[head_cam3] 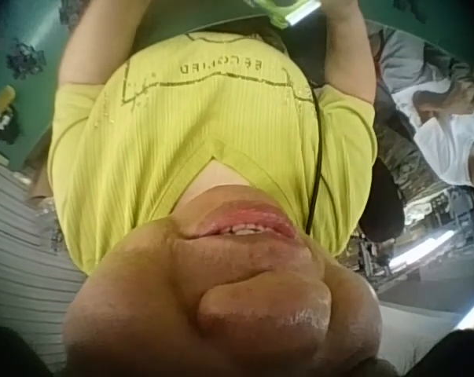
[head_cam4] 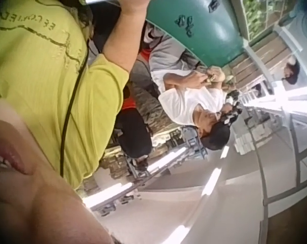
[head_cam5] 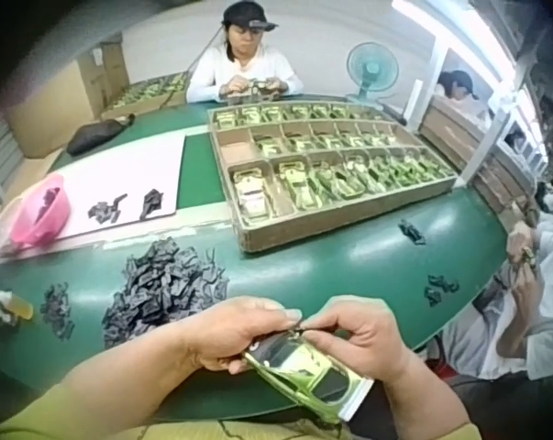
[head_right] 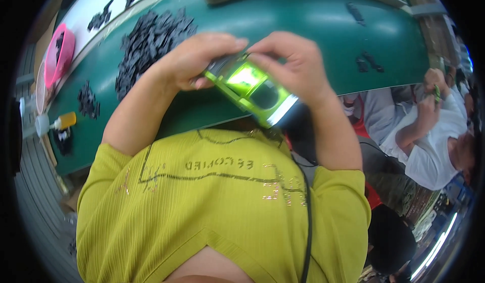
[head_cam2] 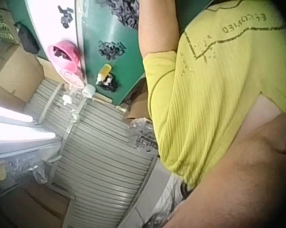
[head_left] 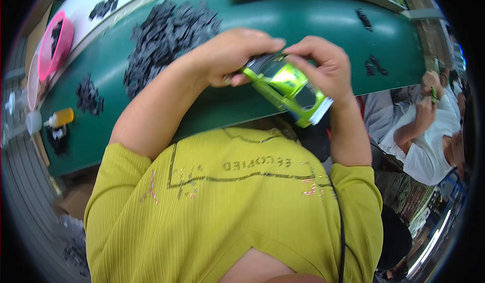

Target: The person assembles toy cars by taking toy car bodies from a tray, fitting plastic components into each body by hand, and returning the assembled cars to the tray.

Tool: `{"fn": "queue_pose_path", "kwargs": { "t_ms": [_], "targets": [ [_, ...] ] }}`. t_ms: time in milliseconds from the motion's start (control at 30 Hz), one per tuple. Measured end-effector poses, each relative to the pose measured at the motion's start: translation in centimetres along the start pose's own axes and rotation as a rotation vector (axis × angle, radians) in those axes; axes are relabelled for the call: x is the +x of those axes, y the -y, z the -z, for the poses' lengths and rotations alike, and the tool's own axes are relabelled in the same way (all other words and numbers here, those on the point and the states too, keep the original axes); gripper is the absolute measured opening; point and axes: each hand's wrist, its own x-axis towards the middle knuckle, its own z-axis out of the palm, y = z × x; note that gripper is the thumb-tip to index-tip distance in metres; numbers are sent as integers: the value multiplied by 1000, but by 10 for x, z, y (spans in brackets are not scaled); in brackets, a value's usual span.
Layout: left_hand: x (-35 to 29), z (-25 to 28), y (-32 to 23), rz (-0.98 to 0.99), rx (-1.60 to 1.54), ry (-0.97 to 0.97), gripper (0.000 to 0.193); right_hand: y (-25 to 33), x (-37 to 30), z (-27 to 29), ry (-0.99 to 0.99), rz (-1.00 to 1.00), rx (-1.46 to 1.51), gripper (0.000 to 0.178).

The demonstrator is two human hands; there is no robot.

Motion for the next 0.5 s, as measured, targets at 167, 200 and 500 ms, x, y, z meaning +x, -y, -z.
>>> {"fn": "queue_pose_path", "kwargs": {
  "t_ms": [167,200,500],
  "targets": [
    [4,4,4,72,36,-84,33,-7,0,-8,-40,80,-24,11],
    [1,2,3,90,16,-83,33,-7,-2,-9,-11,39,-20,10],
    [11,-3,-7,107,-6,-76,32,-15,0,-4,-5,115,-45,5]
  ]
}}
